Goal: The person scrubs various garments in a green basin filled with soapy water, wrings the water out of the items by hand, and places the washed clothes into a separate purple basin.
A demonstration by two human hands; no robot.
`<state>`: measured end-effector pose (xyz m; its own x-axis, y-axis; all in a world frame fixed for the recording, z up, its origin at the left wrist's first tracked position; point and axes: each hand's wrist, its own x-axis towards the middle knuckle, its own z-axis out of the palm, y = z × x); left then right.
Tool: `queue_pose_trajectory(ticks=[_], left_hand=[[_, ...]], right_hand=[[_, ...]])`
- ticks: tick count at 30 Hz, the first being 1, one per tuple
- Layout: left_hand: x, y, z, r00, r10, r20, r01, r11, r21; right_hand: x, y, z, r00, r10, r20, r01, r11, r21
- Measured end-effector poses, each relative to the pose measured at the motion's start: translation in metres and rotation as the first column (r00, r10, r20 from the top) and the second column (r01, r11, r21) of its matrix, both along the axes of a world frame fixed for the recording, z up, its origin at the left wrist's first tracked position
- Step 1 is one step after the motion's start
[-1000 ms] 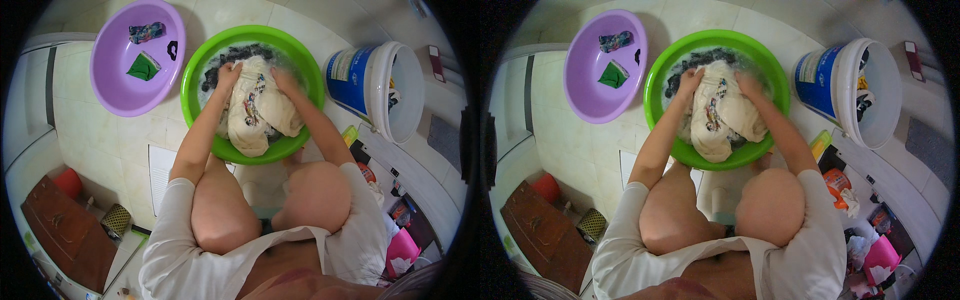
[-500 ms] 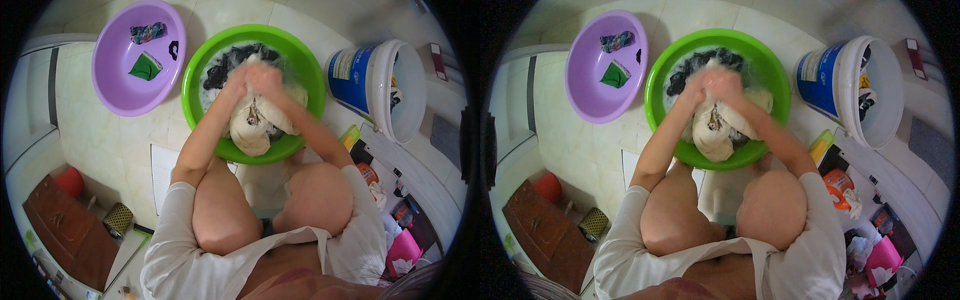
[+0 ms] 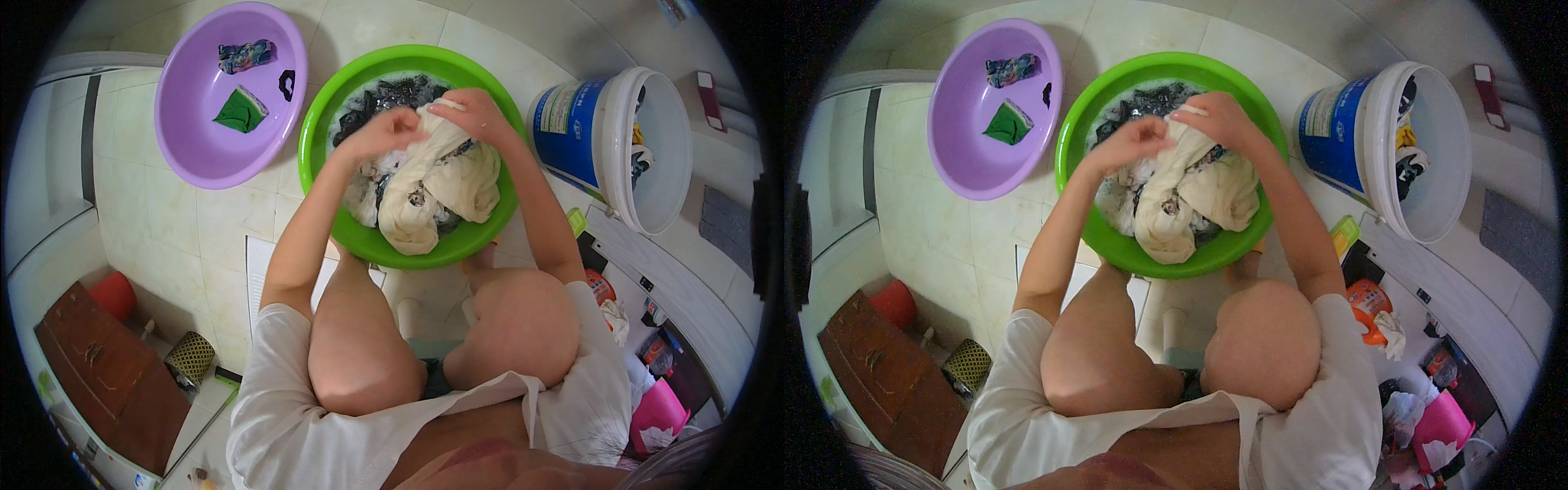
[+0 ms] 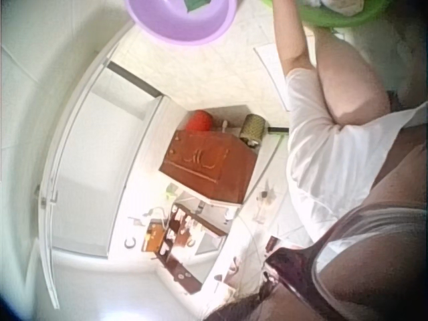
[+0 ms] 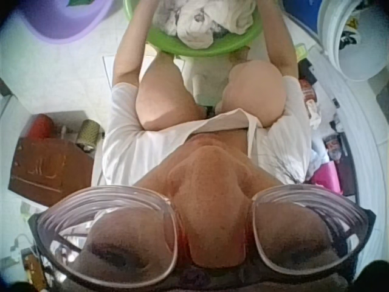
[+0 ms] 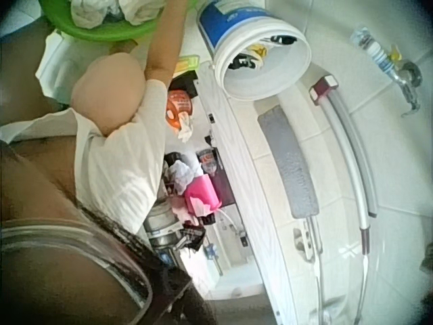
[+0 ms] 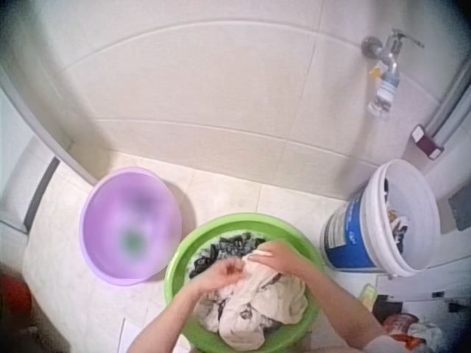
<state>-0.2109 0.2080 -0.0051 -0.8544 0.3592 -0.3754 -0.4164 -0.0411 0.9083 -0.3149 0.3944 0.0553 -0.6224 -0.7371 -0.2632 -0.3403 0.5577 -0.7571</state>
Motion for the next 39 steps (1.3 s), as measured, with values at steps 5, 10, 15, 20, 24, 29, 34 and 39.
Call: queue_pose_trajectory(ticks=[5,10,15,20,24,29,34,39], left_hand=[[0.043,0.009,0.008,0.944,-0.312,0.105,0.324,0.938,-0.125],[0.065,0.010,0.057,0.990,0.021,-0.139,-0.053,0.972,-0.230],[0.076,-0.020,0.110,0.957,0.205,-0.207,-0.277,0.858,-0.432],[0.066,-0.029,0.122,0.759,-0.113,-0.641,-0.535,0.453,-0.713],[0.046,-0.033,0.057,0.811,-0.154,-0.565,-0.479,0.379,-0.792],[0.012,-0.010,-0.018,0.906,0.284,-0.314,-0.422,0.545,-0.725],[0.007,0.021,-0.073,0.938,-0.031,-0.344,-0.314,0.342,-0.886],[-0.007,0.003,-0.114,0.941,-0.218,-0.257,-0.170,0.351,-0.921]], right_hand=[[0.018,0.022,0.047,0.901,-0.333,0.278,0.395,0.895,-0.209],[0.014,0.051,0.062,0.886,-0.373,0.276,0.440,0.864,-0.244],[0.024,0.065,0.068,0.885,-0.367,0.287,0.445,0.849,-0.285],[0.018,0.078,0.044,0.961,-0.212,0.178,0.264,0.892,-0.366],[0.003,0.063,0.005,0.991,-0.132,0.004,0.131,0.977,-0.165],[0.007,0.000,-0.083,0.963,-0.259,-0.074,0.251,0.963,-0.097],[0.019,-0.007,-0.142,0.928,-0.131,-0.348,0.248,0.916,0.316],[0.008,-0.012,-0.162,0.884,-0.007,-0.467,0.175,0.931,0.319]])
